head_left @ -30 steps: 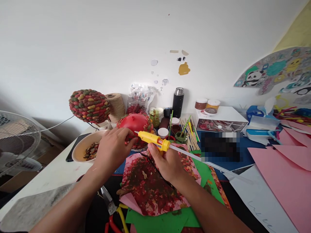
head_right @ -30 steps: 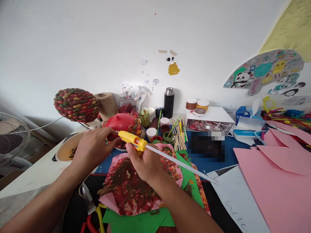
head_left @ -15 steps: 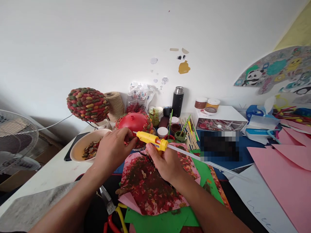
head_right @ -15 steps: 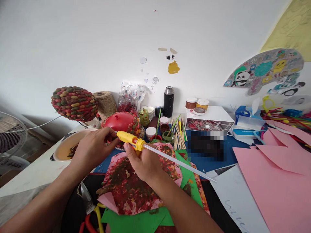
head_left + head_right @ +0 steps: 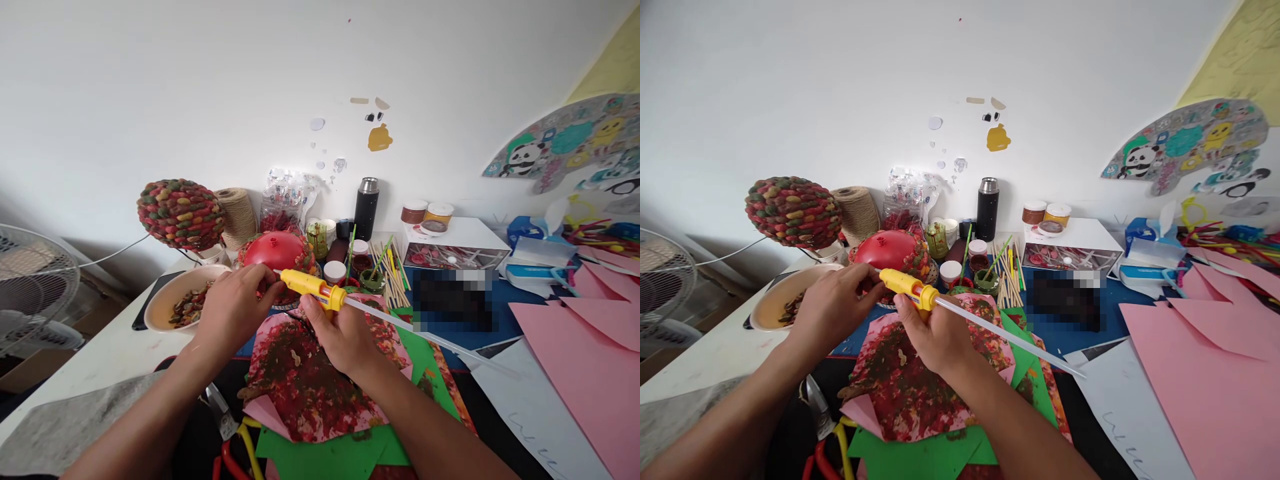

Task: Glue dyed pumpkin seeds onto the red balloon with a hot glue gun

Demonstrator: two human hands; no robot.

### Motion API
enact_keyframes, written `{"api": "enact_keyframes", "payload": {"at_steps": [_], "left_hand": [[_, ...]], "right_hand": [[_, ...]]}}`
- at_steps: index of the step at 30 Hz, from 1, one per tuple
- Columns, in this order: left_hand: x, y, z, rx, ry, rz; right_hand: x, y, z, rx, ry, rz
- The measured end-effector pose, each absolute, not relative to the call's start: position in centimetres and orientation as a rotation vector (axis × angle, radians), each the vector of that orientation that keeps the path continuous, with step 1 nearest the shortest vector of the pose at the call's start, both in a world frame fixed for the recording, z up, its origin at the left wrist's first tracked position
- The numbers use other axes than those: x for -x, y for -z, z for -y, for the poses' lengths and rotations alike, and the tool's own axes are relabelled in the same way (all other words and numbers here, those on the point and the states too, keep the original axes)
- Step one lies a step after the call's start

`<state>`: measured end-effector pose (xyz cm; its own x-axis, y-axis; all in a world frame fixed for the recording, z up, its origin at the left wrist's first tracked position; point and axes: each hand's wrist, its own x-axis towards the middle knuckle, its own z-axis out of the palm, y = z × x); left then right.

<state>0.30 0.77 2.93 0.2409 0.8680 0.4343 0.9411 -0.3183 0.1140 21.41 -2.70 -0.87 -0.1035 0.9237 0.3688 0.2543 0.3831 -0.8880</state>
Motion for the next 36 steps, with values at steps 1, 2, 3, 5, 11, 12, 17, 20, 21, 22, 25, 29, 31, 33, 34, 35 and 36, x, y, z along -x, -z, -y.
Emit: {"api": "enact_keyframes", "payload": {"at_steps": [1, 2, 3, 5, 11, 12, 17, 20, 21, 22, 25, 29, 31, 33, 34, 35, 36], "left_hand": [[-0.3, -3.0, -0.8, 2.337, 0.634, 1.721], [-0.3, -3.0, -0.7, 2.337, 0.630, 1.723], [-0.3, -3.0, -0.7, 2.334, 0.625, 1.727], [-0.3, -2.9, -0.7, 2.316, 0.619, 1.743], [-0.5, -2.7, -0.7, 2.219, 0.549, 1.760], [-0.5, -2.7, -0.7, 2.212, 0.535, 1.751], [-0.8, -2.8, -0.7, 2.196, 0.476, 1.714], [-0.9, -2.9, -0.7, 2.175, 0.448, 1.726], [-1.0, -2.9, -0.7, 2.171, 0.439, 1.734], [-1.0, -3.0, -0.7, 2.170, 0.431, 1.741], [-1.2, -3.2, -0.6, 2.175, 0.415, 1.759], [-1.3, -3.2, -0.6, 2.188, 0.454, 1.773], [-1.3, -3.1, -0.6, 2.194, 0.487, 1.766], [-1.2, -3.0, -0.7, 2.212, 0.509, 1.751], [-1.2, -2.9, -0.7, 2.227, 0.519, 1.742], [-1.1, -2.8, -0.7, 2.249, 0.533, 1.733], [-1.0, -2.8, -0.7, 2.276, 0.558, 1.723]], "right_hand": [[-21.4, 0.8, 2.7, 1.073, -0.806, 1.607], [-21.4, 0.7, 2.8, 1.074, -0.803, 1.612], [-21.4, 0.7, 2.8, 1.076, -0.797, 1.614], [-21.4, 0.7, 2.8, 1.075, -0.792, 1.617], [-21.3, 1.0, 2.7, 1.079, -0.808, 1.632], [-21.3, 1.0, 2.7, 1.086, -0.813, 1.635], [-21.4, 0.7, 2.7, 1.093, -0.842, 1.635], [-21.4, 0.7, 2.7, 1.084, -0.836, 1.631], [-21.4, 0.7, 2.7, 1.084, -0.836, 1.630], [-21.4, 0.7, 2.8, 1.087, -0.839, 1.629], [-21.4, 0.7, 2.8, 1.091, -0.838, 1.632], [-21.4, 0.9, 2.8, 1.093, -0.818, 1.642], [-21.4, 1.0, 2.8, 1.095, -0.816, 1.643], [-21.4, 1.0, 2.7, 1.098, -0.814, 1.645], [-21.4, 1.0, 2.7, 1.101, -0.811, 1.644], [-21.4, 0.9, 2.7, 1.104, -0.810, 1.643], [-21.4, 0.9, 2.7, 1.106, -0.808, 1.642]]}}
